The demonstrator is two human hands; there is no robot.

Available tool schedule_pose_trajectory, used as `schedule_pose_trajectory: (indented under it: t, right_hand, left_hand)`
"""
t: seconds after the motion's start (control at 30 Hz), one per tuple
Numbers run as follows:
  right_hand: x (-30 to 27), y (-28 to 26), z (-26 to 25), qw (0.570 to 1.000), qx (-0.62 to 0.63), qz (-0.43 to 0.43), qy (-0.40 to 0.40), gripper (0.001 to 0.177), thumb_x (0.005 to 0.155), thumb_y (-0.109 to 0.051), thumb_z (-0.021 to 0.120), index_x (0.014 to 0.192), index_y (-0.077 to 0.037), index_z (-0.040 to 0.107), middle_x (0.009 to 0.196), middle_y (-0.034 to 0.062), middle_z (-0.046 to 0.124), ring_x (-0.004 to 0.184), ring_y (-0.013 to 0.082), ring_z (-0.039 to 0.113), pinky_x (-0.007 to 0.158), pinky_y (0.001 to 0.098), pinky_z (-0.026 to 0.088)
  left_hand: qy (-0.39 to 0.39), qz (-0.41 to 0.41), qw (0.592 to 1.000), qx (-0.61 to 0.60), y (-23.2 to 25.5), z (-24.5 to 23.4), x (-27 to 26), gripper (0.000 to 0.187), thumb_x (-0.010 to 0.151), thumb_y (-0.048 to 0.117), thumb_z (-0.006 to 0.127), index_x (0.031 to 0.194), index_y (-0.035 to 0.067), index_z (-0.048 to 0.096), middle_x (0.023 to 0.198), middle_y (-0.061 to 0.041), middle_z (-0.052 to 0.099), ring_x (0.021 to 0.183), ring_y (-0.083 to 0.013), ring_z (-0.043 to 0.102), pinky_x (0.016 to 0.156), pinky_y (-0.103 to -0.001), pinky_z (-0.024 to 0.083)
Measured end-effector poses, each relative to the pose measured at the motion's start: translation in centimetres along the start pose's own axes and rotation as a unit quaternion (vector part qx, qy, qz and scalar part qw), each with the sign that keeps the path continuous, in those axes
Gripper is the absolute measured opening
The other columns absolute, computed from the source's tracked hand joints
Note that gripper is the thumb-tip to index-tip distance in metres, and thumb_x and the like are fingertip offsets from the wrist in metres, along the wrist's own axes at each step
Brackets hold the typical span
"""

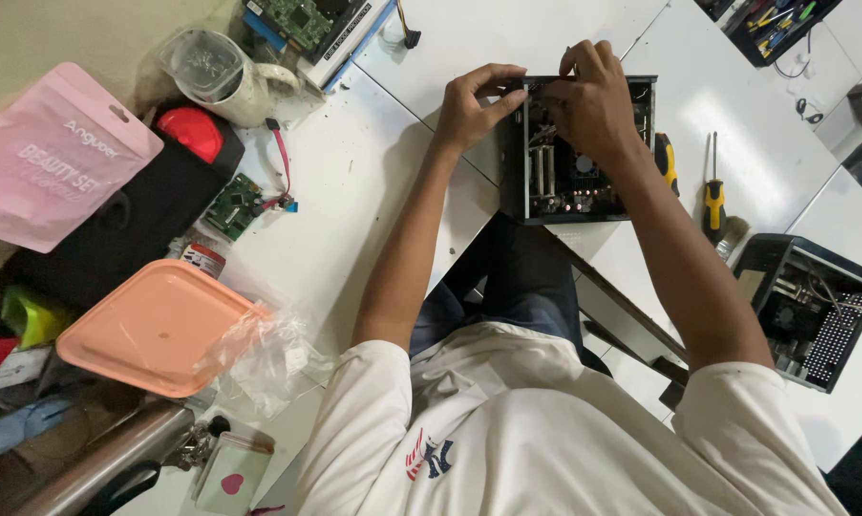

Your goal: The person works on a small computer case placed on a white table, using a screwdriver to tighten screws on the motherboard and case. They also connect internal wires and handle a hard drive and other components on the table.

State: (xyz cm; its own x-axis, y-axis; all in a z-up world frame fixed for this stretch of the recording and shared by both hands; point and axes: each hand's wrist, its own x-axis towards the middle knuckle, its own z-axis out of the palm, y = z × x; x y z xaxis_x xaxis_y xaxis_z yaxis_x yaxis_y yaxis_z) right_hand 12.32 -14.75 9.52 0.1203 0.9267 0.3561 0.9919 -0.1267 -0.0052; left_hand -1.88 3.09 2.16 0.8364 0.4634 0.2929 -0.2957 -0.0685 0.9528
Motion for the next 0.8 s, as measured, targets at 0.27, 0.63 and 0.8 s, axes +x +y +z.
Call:
schedule_pose_trajectory:
  t: [0.27,0.63,0.8]
  right_hand:
    - [-0.1,0.9,-0.2,0.994,0.095,0.022,-0.050,0.017,0.099,-0.015,0.090,0.114,-0.006,0.089,0.122,0.0129,0.055,0.104,0.0340,0.044,0.082,0.0479,0.049]
    - [-0.6,0.2,0.9,0.991,0.119,0.060,-0.025,0.008,0.100,-0.002,0.083,0.105,-0.007,0.085,0.122,0.0163,0.057,0.108,0.0389,0.047,0.094,0.0550,0.045]
    - [-0.8,-0.7,1.2,0.997,0.054,0.049,-0.010,0.003,0.102,-0.007,0.083,0.104,-0.009,0.084,0.129,0.0115,0.063,0.111,0.0359,0.046,0.086,0.0503,0.041]
  left_hand:
    - [0.000,-0.016,1.000,-0.019,-0.1,-0.1,0.0,0.028,0.094,0.021,0.085,0.119,0.012,0.079,0.113,-0.006,0.083,0.103,-0.0160,0.080,0.095,-0.028,0.067]
    - [0.005,-0.033,0.999,-0.018,-0.2,-0.1,0.1,0.030,0.093,0.024,0.085,0.120,0.011,0.081,0.116,-0.006,0.084,0.106,-0.0135,0.080,0.096,-0.027,0.067]
    - [0.010,-0.040,0.999,-0.021,-0.5,0.0,0.0,0.032,0.092,0.023,0.087,0.120,0.010,0.082,0.118,-0.006,0.084,0.109,-0.0141,0.079,0.097,-0.027,0.067]
